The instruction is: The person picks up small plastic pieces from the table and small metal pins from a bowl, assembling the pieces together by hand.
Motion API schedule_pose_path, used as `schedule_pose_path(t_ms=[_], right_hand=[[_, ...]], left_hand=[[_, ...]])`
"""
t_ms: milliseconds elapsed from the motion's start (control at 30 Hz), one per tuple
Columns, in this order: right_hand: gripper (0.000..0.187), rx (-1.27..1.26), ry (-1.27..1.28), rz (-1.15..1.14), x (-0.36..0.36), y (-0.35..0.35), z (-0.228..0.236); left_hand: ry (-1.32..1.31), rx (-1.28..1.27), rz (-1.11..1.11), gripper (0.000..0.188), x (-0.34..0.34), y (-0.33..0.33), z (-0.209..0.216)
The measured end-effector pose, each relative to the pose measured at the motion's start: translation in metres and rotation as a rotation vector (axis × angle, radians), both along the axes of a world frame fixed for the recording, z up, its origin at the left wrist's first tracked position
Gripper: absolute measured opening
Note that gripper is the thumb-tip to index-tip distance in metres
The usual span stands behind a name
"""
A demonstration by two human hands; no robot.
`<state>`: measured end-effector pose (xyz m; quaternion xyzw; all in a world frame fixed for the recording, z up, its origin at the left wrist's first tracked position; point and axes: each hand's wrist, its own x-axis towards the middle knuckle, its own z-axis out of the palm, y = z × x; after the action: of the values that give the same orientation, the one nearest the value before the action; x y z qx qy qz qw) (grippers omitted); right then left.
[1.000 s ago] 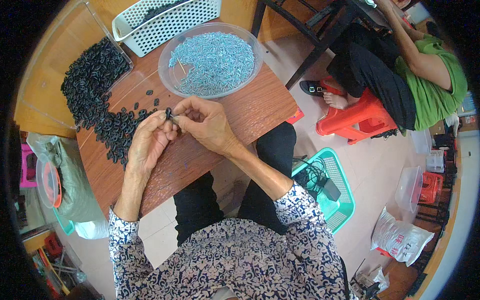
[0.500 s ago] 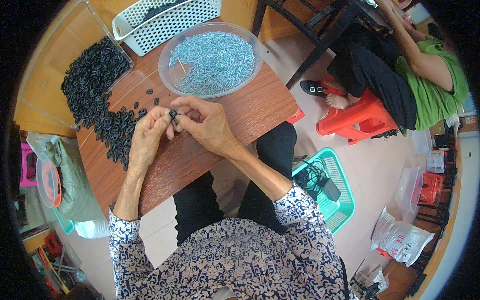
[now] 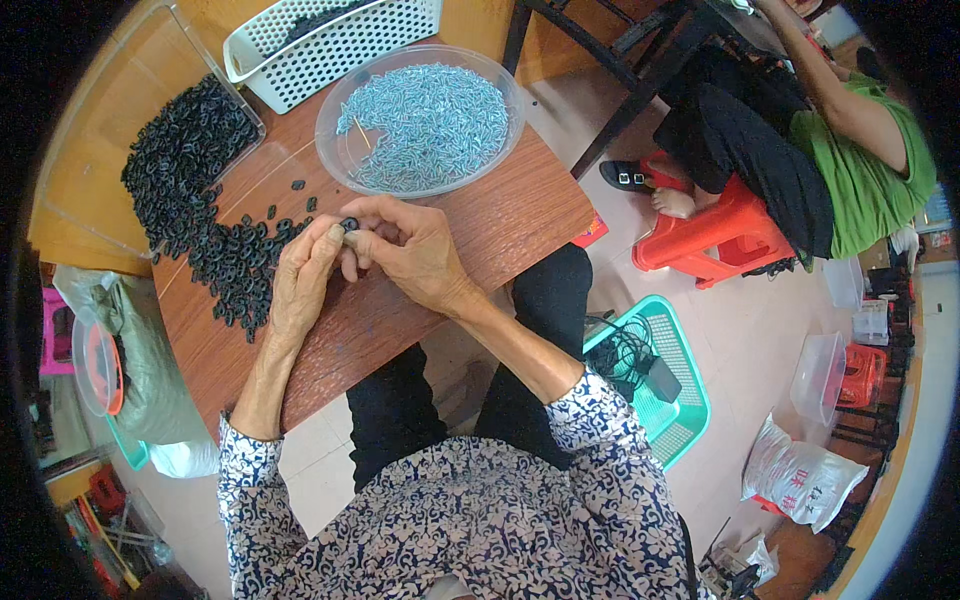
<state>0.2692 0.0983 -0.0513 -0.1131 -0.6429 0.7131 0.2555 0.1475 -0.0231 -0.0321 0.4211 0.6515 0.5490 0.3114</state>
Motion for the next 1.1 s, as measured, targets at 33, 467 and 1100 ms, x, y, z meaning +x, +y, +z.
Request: schedule_pose_path(t_ms=[33,467,1100], right_hand=[[0.029,0.004,-0.008,-0.002,0.0,0.0,0.0],[0.039,0.269,-0.016,-0.039,-0.003,-0.002,0.002],[0.037,0.359,-0.009,-0.092,-0.002,-0.003,0.004]], left_hand=[[0.001,0.0,0.001,0.033,-0.001,-0.001,0.0],[-0.105,-0.069,0.106,0.032,-0.006,-0.003,-0.007],[-0.058,0.039,0.126,0.032,0.003,-0.002,-0.005]])
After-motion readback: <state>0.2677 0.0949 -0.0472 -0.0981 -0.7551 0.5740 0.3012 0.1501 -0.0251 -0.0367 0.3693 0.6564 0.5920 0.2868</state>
